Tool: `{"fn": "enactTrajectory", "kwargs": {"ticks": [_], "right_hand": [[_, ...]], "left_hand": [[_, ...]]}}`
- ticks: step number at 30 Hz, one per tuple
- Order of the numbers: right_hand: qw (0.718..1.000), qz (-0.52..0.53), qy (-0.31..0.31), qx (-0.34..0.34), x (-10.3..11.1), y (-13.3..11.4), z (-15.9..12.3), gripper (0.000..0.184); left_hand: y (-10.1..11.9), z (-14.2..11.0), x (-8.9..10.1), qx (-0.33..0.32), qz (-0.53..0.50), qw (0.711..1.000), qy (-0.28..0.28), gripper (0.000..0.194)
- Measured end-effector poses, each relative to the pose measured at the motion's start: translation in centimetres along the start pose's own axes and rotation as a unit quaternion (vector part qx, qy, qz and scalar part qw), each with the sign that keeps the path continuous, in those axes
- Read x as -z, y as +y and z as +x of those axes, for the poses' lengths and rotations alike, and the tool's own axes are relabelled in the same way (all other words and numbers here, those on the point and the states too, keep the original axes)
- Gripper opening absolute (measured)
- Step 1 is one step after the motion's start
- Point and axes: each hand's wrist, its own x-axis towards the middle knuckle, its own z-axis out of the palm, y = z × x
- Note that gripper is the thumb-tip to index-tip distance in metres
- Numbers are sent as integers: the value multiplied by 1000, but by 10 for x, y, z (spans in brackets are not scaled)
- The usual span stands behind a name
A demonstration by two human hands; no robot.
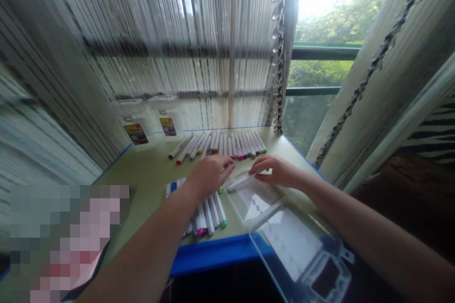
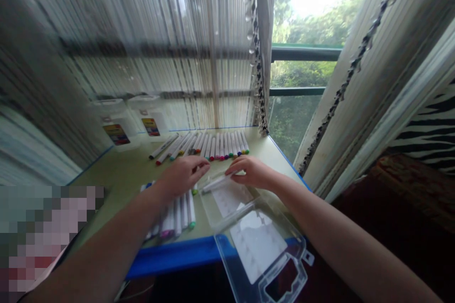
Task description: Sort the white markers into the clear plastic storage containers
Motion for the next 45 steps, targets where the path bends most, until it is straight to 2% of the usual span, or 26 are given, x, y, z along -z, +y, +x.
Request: {"fn": "enactTrajectory", "kwargs": {"ticks": [2,6,9,13,17,22,27,32,36,45], "right_hand": [[1000,-8,15,15,-1,2,-1,22],[1000,-14,12,19,-2,9,-2,23],[999,-29,6,16,-1,11,-4,25],[998,-58,-15,29,6,8,-6,26],[998,-54,-12,13,13,10,-8,19],[998,-49,-27,-34,18,18,-9,13],[996,-72,-32,-51,18,13,-9,21],[994,-102,-15,-47,17,6,-7,26],[993,-105,-15,-45,16,6,-7,25],[998,-41,-29,-45,15,15,-9,19]], "left_hand": [[1,-3,4,-7,-24,999,-29,33],[0,-7,3,-61,-20,994,-91,40],[-2,-6,0,-74,-13,991,-107,38],[-2,-4,-3,-73,-7,993,-95,29],[-3,-2,-6,-80,-16,993,-80,19],[-2,-2,-8,-85,5,995,-59,19],[4,-3,-7,-90,36,995,-39,19],[7,-2,-9,-69,51,995,-41,19],[7,-2,-10,-54,23,997,-51,16],[7,-2,-10,-28,-4,998,-57,17]]}}
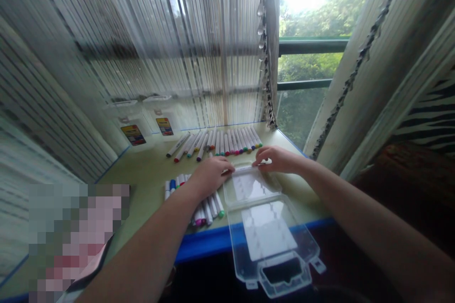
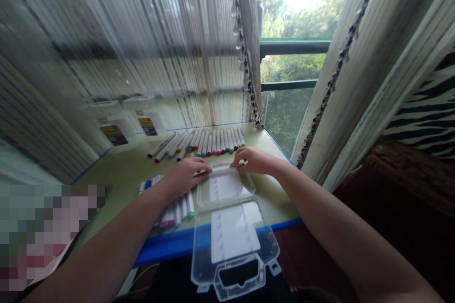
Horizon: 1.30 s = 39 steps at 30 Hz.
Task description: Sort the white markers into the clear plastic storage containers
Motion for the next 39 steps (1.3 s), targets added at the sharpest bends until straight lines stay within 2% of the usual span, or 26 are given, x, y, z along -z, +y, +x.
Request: {"fn": "enactTrajectory", "kwargs": {"ticks": [9,17,20,23,28,30,36,39], "right_hand": [[999,35,-27,-16,-1,6,-1,21],[998,26,-41,-49,4,5,-2,18],[998,24,-33,-40,7,8,-3,19],[999,0,5,-44,9,11,-5,19],[998,-8,31,-56,8,18,-5,29],[997,-6,30,-65,5,21,-4,26],[992,-28,40,-114,0,24,0,22],[985,-35,59,-156,-2,23,0,24]], "left_hand": [[-3,0,-2,-7,-24,1000,11,18],[-2,-1,0,-6,-20,1000,12,17],[-3,-2,3,16,-12,999,49,24],[-3,-3,8,50,-1,995,86,27],[-1,-2,13,107,-8,991,85,24],[-1,-1,14,115,-19,989,87,24],[-3,-4,14,148,-120,979,66,22],[-3,-4,16,189,-273,939,91,19]]}}
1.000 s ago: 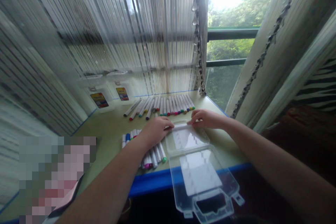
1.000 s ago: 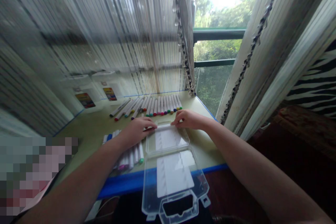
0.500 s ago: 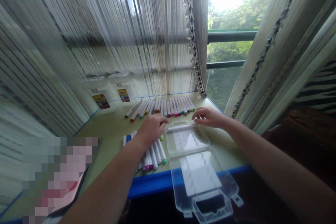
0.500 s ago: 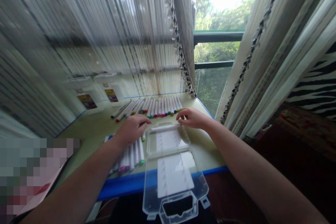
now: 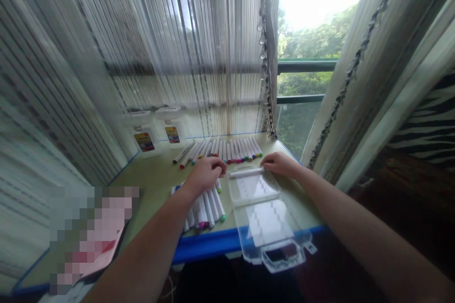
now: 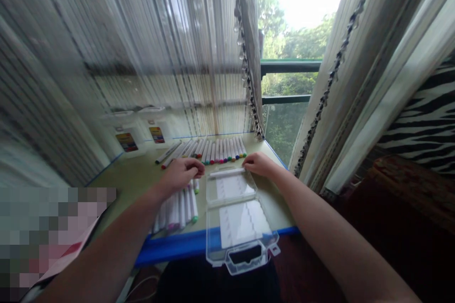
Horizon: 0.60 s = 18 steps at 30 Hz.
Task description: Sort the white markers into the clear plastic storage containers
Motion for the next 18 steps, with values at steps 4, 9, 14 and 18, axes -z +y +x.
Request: {"fn": "enactTrajectory", "kwargs": {"ticks": [4,9,14,18], "right_hand": [[1000,-3,7,-25,-3,-1,1,26],[999,21,12,-34,-7,3,3,26],[998,45,33,-26,-10,5,3,29],[998,44,36,-22,-12,2,2,30]], "left_hand": [[7,1,11,57,-120,990,52,16],[17,3,34,80,-22,996,12,22],[12,9,46,57,87,994,-41,28],[-1,14,45,-54,207,972,-100,32]]}}
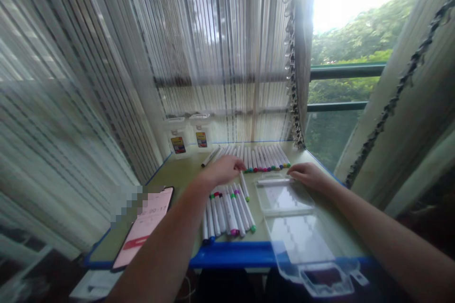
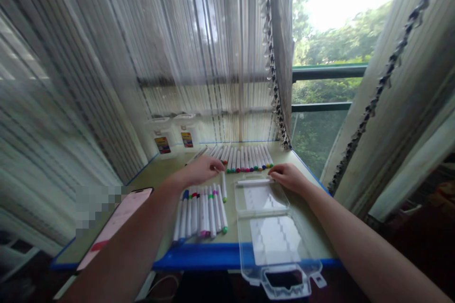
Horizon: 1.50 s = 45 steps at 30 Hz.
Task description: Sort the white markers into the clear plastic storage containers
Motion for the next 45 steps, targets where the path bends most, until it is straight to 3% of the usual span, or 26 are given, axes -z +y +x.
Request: {"fn": "enactTrajectory", "kwargs": {"ticks": [4,9,14,31,45], "right_hand": [[1000,-7,-7,6,0,-5,0,31],[999,-26,-30,13,-2,-8,0,30],[999,-39,-23,14,-3,-7,0,29],[998,-59,-13,13,-2,-7,-2,31],[999,-48,12,2,-7,-2,3,32]], "left_hand": [[-8,2,-17,-41,77,996,4,40],[-8,3,-29,-41,135,990,20,32],[-8,4,-30,-46,148,988,11,25],[-8,7,-29,-100,176,979,-3,28],[-8,18,-32,-71,141,985,-70,28]]}}
